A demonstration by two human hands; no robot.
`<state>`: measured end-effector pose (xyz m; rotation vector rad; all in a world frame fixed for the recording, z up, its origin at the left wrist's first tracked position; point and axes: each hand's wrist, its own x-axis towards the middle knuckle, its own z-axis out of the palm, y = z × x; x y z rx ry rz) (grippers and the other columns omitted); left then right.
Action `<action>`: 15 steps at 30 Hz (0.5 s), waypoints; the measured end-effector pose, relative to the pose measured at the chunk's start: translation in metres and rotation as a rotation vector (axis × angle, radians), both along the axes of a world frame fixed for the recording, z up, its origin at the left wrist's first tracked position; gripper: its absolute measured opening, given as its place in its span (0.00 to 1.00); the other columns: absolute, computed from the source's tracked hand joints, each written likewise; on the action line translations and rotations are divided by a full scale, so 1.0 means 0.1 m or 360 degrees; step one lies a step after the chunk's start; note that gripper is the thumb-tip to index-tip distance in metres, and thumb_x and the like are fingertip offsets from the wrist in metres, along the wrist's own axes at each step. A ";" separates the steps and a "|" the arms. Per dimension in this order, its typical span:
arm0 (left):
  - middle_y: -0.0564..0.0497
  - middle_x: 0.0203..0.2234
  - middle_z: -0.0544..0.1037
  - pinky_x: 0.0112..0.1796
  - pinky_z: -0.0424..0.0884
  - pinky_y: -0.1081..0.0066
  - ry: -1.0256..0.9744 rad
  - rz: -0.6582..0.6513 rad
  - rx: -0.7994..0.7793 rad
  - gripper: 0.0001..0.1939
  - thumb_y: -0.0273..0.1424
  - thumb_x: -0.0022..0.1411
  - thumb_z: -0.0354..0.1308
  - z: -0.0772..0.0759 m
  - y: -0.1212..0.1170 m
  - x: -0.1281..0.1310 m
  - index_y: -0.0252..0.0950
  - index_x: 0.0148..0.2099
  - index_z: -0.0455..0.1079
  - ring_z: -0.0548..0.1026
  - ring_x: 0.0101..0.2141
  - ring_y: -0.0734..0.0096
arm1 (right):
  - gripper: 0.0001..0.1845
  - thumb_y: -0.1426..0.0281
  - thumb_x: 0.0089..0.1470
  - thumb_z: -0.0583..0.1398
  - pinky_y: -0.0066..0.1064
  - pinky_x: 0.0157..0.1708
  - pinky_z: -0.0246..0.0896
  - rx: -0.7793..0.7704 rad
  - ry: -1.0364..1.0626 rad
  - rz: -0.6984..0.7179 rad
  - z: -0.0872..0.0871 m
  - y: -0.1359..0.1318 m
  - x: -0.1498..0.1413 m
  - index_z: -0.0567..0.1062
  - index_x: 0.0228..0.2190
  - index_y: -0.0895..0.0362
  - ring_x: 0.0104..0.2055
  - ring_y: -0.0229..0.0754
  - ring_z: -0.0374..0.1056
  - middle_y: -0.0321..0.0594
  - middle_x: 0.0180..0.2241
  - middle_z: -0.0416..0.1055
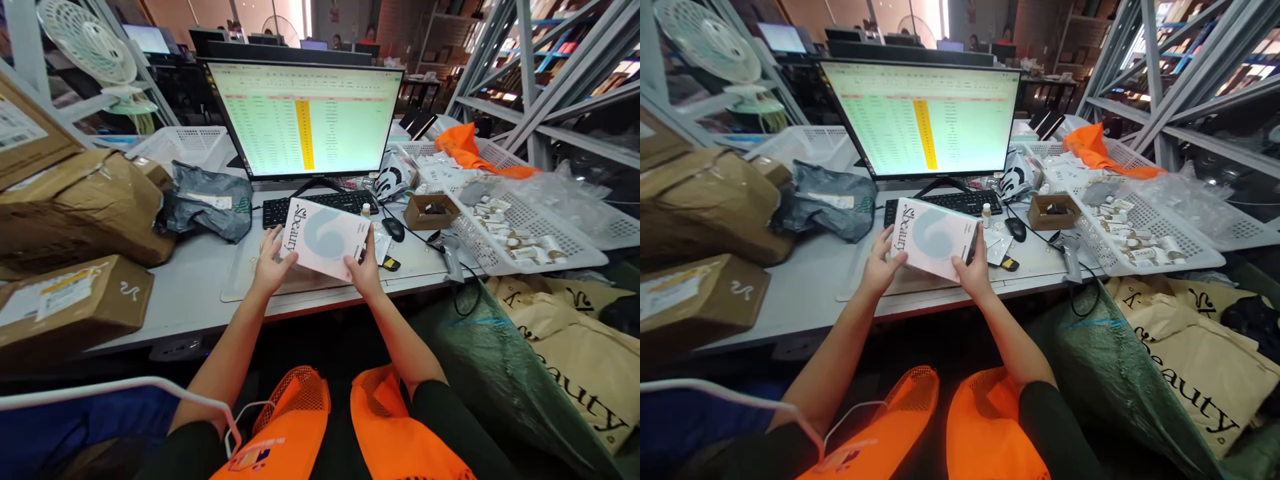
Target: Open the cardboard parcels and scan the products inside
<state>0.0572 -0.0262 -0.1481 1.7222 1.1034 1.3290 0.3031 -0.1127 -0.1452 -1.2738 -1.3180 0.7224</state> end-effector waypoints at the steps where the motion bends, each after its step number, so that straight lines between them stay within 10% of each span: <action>1: 0.36 0.67 0.69 0.73 0.50 0.45 -0.0162 -0.0065 -0.0034 0.36 0.50 0.54 0.76 -0.04 -0.07 -0.02 0.34 0.59 0.77 0.59 0.72 0.40 | 0.57 0.54 0.59 0.64 0.53 0.73 0.53 0.0052 -0.0049 -0.0027 0.02 -0.08 0.02 0.40 0.77 0.50 0.76 0.56 0.50 0.49 0.75 0.51; 5: 0.38 0.61 0.76 0.64 0.70 0.47 -0.0670 -0.0247 -0.0309 0.49 0.56 0.48 0.77 -0.07 -0.20 -0.06 0.40 0.66 0.69 0.74 0.62 0.41 | 0.58 0.56 0.54 0.66 0.57 0.71 0.56 0.0246 -0.0252 -0.0010 0.13 -0.34 0.03 0.45 0.77 0.46 0.73 0.61 0.56 0.49 0.72 0.54; 15: 0.40 0.62 0.76 0.52 0.80 0.56 -0.0981 -0.0483 -0.0715 0.52 0.65 0.51 0.71 -0.15 -0.38 0.08 0.42 0.69 0.67 0.77 0.59 0.45 | 0.46 0.49 0.65 0.60 0.57 0.69 0.61 0.0277 -0.0337 0.0257 0.50 -0.75 -0.06 0.49 0.76 0.41 0.70 0.61 0.61 0.45 0.72 0.59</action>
